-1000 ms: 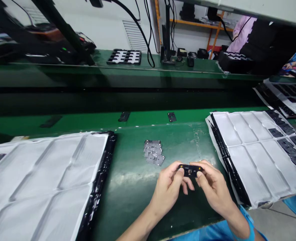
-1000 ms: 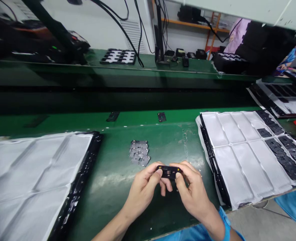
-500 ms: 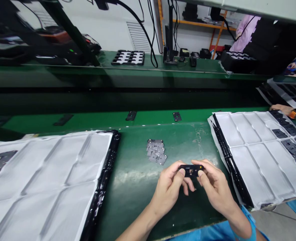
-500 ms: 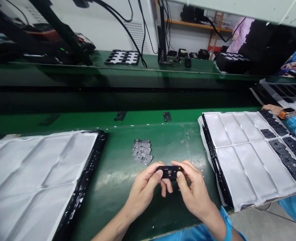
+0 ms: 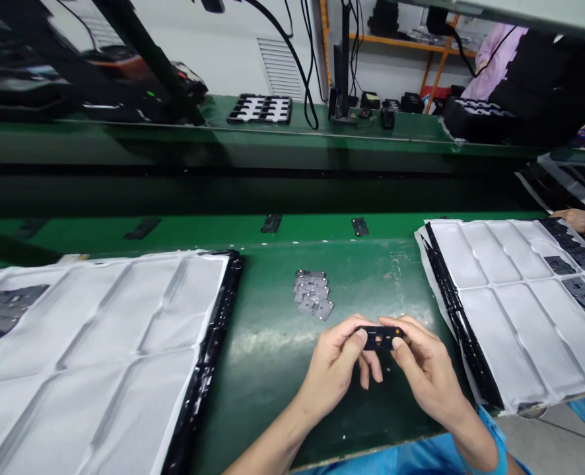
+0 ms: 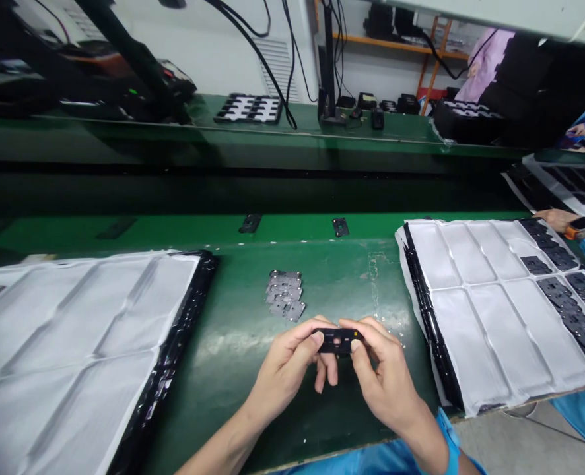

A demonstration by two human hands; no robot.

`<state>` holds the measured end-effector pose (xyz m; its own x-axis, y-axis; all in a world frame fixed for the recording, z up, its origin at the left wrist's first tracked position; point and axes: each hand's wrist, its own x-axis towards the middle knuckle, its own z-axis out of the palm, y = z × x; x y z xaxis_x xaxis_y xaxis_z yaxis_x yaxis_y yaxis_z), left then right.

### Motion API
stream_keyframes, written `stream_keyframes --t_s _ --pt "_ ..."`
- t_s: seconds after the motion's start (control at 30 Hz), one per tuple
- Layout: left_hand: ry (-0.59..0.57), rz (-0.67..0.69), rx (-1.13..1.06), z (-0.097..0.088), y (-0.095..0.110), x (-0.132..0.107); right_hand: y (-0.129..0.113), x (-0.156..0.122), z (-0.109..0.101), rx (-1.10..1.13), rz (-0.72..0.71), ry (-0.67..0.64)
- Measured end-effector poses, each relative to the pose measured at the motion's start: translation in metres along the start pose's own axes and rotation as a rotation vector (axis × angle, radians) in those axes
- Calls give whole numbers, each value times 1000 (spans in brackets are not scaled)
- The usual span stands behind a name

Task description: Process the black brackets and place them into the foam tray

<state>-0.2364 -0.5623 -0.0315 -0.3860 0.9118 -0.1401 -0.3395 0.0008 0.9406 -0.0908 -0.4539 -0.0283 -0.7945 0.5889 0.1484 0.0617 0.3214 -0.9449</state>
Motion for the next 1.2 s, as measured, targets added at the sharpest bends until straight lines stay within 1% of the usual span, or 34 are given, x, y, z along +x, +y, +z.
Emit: stream_keyframes --t_s 0.1,0.27,0.4,0.47,0.57,0.63,0.7,0.87,1.0,1.2 --pt "8 -3 -16 1 0 0 0 0 1 1 1 1" --pt "27 -24 18 -2 -2 0 -3 0 2 -23 -24 -7" --pt "43 -65 15 -6 -7 0 -5 1 2 -51 -54 -46" --pt "63 -84 3 -5 -9 -1 -4 0 3 -32 -24 -49" --pt "94 -106 8 -1 -7 -5 0 -3 7 66 103 8" --pt "81 -118 8 1 -4 -8 2 -5 11 135 188 60" --pt "49 -121 -16 2 -2 -11 3 -5 14 178 234 100" --pt "1 -124 -51 1 3 -14 1 0 18 254 274 165" --pt "2 -139 -33 0 5 -14 1 3 19 301 290 168" --pt "-5 -137 24 1 15 -14 1 4 22 299 295 198"
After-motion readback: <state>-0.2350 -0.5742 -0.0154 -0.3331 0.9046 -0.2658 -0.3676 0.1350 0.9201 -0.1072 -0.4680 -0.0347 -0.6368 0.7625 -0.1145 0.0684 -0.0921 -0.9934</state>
